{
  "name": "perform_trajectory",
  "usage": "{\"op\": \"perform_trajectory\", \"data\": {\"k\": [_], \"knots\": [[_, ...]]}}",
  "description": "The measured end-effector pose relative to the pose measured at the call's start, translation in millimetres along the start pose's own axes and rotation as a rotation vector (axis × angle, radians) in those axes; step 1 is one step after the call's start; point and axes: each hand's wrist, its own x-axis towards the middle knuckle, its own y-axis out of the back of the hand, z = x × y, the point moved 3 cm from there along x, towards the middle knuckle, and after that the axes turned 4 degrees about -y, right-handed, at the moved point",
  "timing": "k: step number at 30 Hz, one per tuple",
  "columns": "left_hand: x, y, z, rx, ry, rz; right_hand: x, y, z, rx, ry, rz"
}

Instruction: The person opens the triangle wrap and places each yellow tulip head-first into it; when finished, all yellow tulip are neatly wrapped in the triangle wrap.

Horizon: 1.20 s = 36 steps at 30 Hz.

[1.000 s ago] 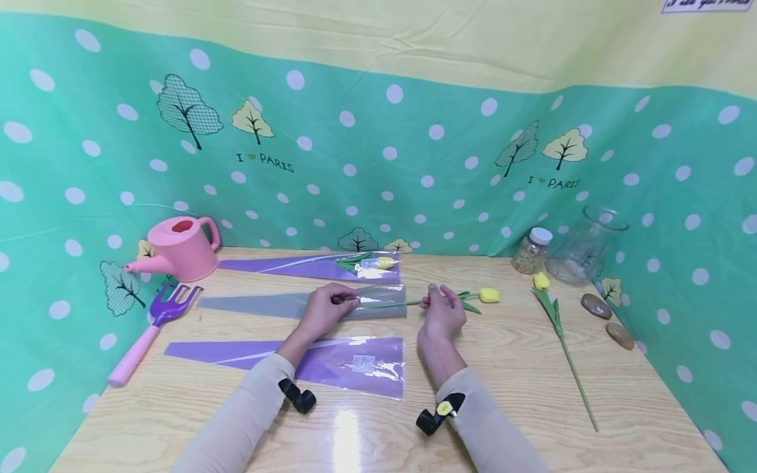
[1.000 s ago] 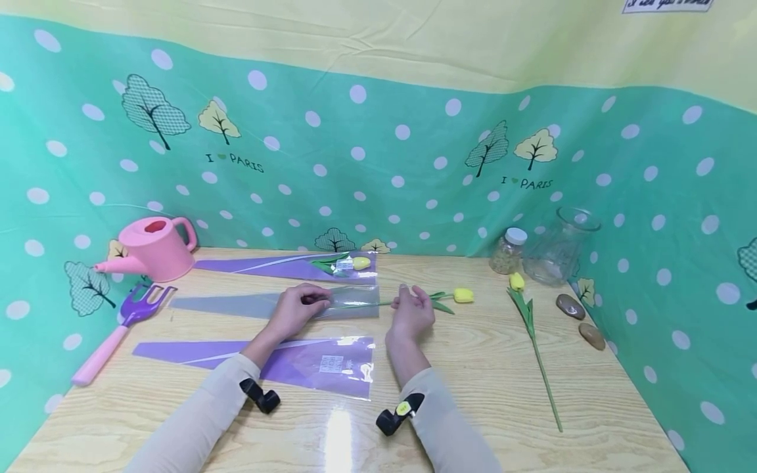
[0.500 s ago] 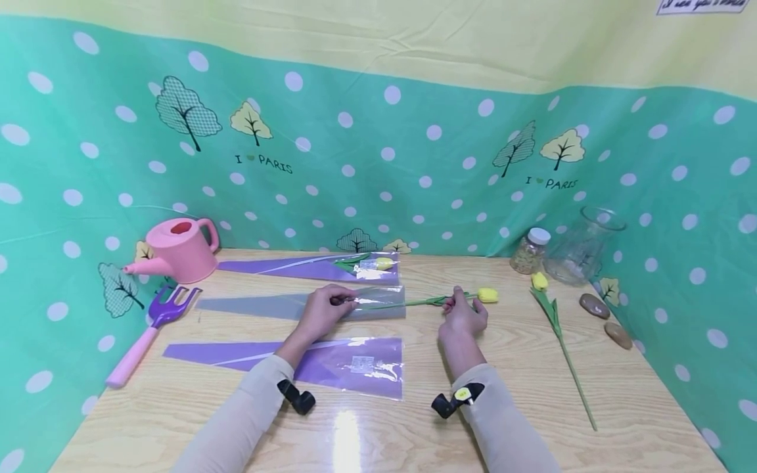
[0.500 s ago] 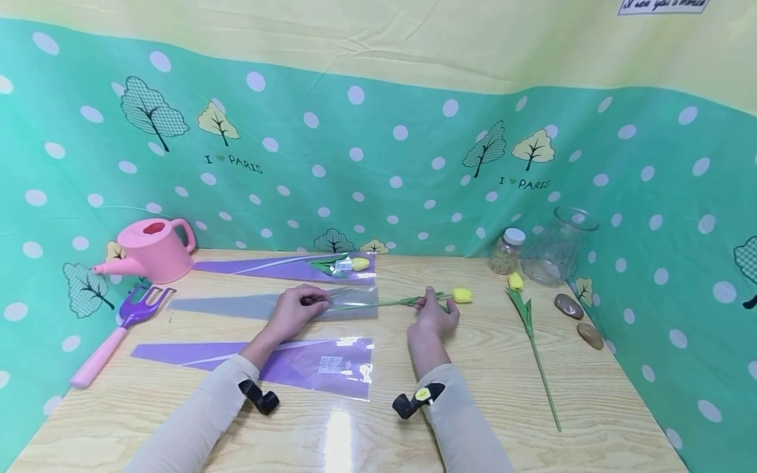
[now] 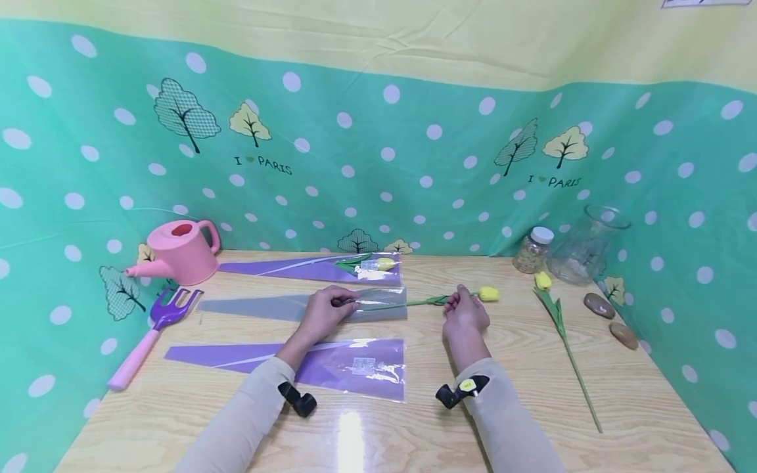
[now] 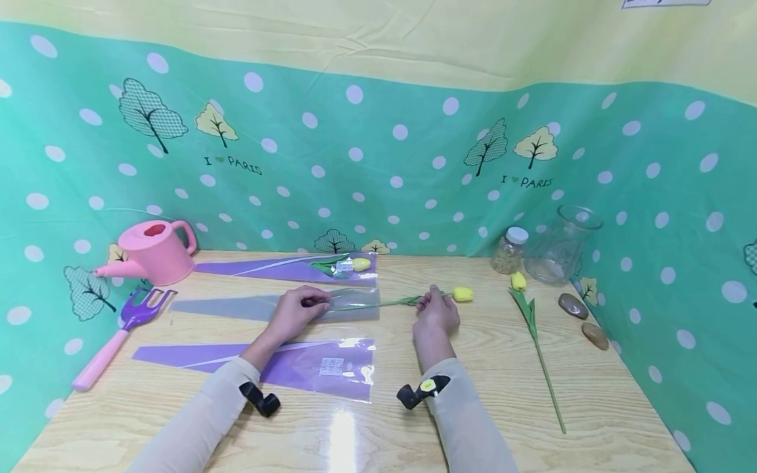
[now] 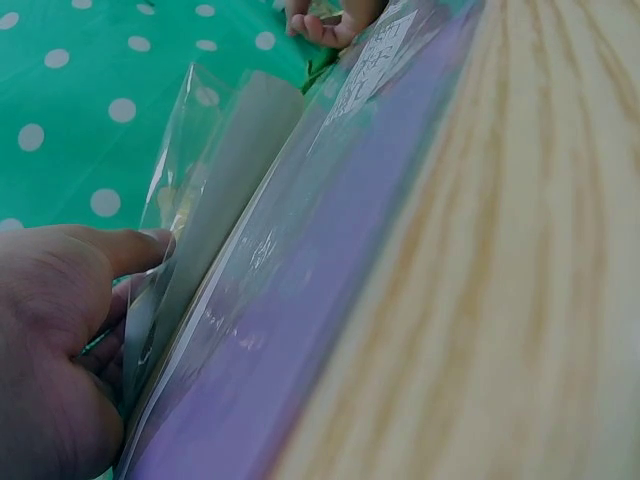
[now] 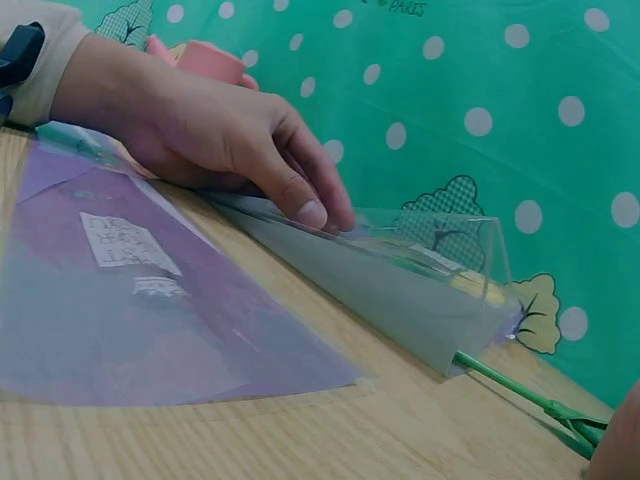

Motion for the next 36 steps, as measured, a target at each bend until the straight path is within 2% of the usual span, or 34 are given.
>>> {"op": "perform_trajectory", "data": {"k": [5,15,23,36], "knots": [[-0.2,-0.4,-0.2,-0.002,-0.005,0.004,-2,-1,-2,0.002,0.03,0.007],[0.5,-0.4,-0.7,-0.003,0.01,-0.007,-6,-4,-5,0.057,0.153,0.041],[0.7,1.0,-1.3,-0.007,0.004,-0.003,-11,-6,-1,0.015,0.182,0.05],[1.1,0.3,-1.4,-0.017,-0.006,0.008,-27,-14,25,-0.053,0.197,0.011]]}}
